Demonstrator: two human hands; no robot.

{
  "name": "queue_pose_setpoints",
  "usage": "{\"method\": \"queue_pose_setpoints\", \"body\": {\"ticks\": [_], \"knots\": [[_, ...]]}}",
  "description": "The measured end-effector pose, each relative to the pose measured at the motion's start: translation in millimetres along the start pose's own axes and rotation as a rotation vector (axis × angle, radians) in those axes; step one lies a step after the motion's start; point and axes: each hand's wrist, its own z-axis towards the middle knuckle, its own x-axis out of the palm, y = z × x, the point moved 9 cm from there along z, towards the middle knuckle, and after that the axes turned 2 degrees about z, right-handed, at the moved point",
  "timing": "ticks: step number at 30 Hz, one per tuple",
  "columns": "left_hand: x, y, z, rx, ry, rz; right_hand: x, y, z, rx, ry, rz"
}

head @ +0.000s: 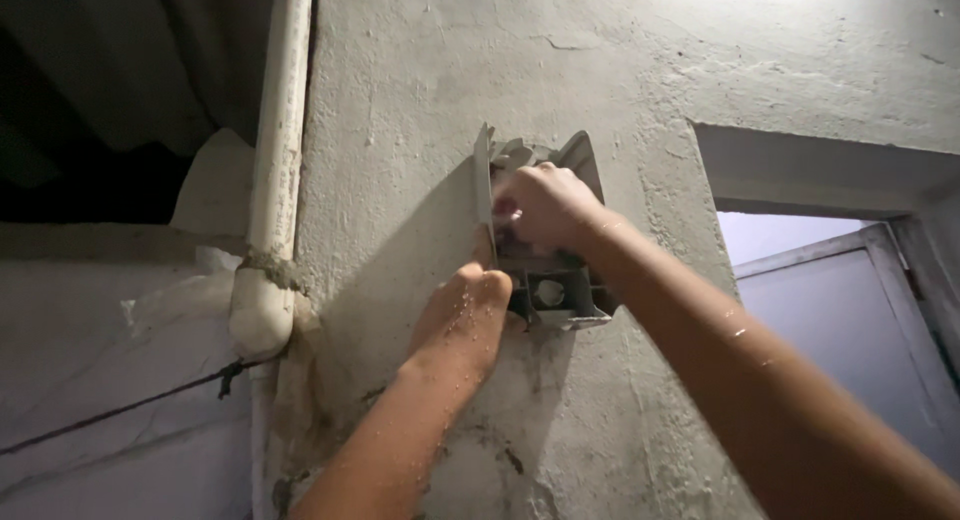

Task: The person scrubs a metal wall-mounted fixture with a pink cloth. They wipe the interior and exterior surfaces of the fixture, which is attached to a concrete wall next to a white pipe. The person repeatedly scrubs different parts of the fixture throughout the video.

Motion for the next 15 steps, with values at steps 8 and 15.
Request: {"method": "queue_pose_setpoints", "body": {"ticks": [8, 15], "knots": [[4.3, 0.1, 8.7, 0.073, -0.101, 0.069, -6.9, -9.1, -19.9, -0.01, 0.22, -0.406], [2.7, 1.4, 0.0, -0.01, 0.076, 0.029, -0.8, -8.8, 20.3, -0.022, -0.028, -0.206]]}}
